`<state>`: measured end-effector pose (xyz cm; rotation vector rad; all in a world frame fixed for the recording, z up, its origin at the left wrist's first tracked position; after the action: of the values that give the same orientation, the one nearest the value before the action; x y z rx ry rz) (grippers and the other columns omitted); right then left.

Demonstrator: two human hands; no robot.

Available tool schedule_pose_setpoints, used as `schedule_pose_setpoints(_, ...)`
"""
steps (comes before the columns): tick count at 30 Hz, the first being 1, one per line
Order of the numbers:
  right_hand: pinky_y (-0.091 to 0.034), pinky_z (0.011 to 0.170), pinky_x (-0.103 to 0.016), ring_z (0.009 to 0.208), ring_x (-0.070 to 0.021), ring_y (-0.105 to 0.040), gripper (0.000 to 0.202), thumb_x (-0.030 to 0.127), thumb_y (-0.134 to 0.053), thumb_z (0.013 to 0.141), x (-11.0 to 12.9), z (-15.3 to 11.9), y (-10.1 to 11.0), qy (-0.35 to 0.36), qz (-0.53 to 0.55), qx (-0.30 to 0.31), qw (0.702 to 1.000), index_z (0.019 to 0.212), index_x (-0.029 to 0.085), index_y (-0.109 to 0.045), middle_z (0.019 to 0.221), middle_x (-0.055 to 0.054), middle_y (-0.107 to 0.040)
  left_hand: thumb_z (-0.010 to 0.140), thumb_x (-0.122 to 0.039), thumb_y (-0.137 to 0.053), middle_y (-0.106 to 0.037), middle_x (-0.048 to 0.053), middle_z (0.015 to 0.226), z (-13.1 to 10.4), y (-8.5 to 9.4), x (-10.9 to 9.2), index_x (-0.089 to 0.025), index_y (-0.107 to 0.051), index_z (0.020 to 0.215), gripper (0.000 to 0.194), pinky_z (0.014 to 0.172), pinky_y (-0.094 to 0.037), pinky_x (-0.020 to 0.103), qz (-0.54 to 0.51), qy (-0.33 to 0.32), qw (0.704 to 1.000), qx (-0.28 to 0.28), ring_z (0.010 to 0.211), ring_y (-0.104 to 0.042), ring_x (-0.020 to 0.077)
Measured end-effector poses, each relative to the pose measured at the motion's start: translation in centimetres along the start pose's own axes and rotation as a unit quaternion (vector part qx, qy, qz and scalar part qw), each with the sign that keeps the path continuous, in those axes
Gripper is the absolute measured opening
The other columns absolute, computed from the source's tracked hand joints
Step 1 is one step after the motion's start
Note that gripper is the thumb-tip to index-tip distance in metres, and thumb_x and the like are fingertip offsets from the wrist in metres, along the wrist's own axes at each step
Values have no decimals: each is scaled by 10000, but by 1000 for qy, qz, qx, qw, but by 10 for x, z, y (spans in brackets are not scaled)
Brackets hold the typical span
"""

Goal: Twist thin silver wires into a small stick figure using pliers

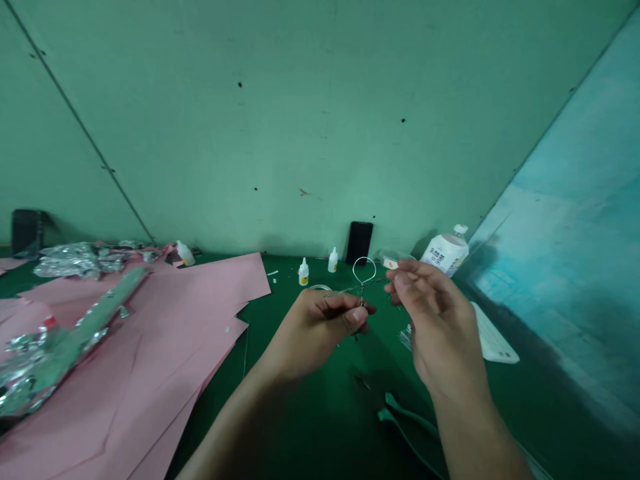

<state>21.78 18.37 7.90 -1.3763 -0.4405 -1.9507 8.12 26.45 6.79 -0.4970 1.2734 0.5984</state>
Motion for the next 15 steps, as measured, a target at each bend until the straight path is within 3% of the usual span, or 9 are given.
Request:
schedule_pose_setpoints(3, -581, 760, -360, 888, -207, -688, 333, 401, -787, 761, -1, 3, 0, -19, 7, 19, 1000, 1017, 208, -694, 987, -64, -720, 852, -294, -677, -693, 63, 719, 1, -6, 0, -174, -766, 715, 202, 654, -485, 280, 15, 4, 1000, 14, 692, -600, 163)
schedule_pose_setpoints(8, -589, 721, -327, 836, -190, -691, 219, 343, -760, 797, 8, 1, 4, 28, -92, 27, 995, 975, 219, -730, 896, -38, -730, 851, -301, -683, -651, 36, 683, 2, -7, 2, -168, -750, 723, 196, 651, -454, 259, 18, 25, 1000, 7, 667, -567, 138)
schedule_pose_setpoints(15, -601, 689, -275, 823, -165, -696, 204, 300, -761, 804, 12, -3, 4, 32, -71, 45, 996, 995, 239, -727, 899, -21, -724, 856, -291, -683, -647, 31, 704, 2, -6, 4, -163, -731, 728, 187, 659, -433, 252, 13, 32, 999, 6, 686, -562, 132)
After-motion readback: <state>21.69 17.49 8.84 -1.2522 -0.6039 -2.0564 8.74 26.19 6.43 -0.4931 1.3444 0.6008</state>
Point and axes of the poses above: each hand's wrist, its own z-axis towards the middle knuckle, its own y-axis out of the back of the hand, x = y × z, the point moved 6 cm from there along z, towards the middle knuckle
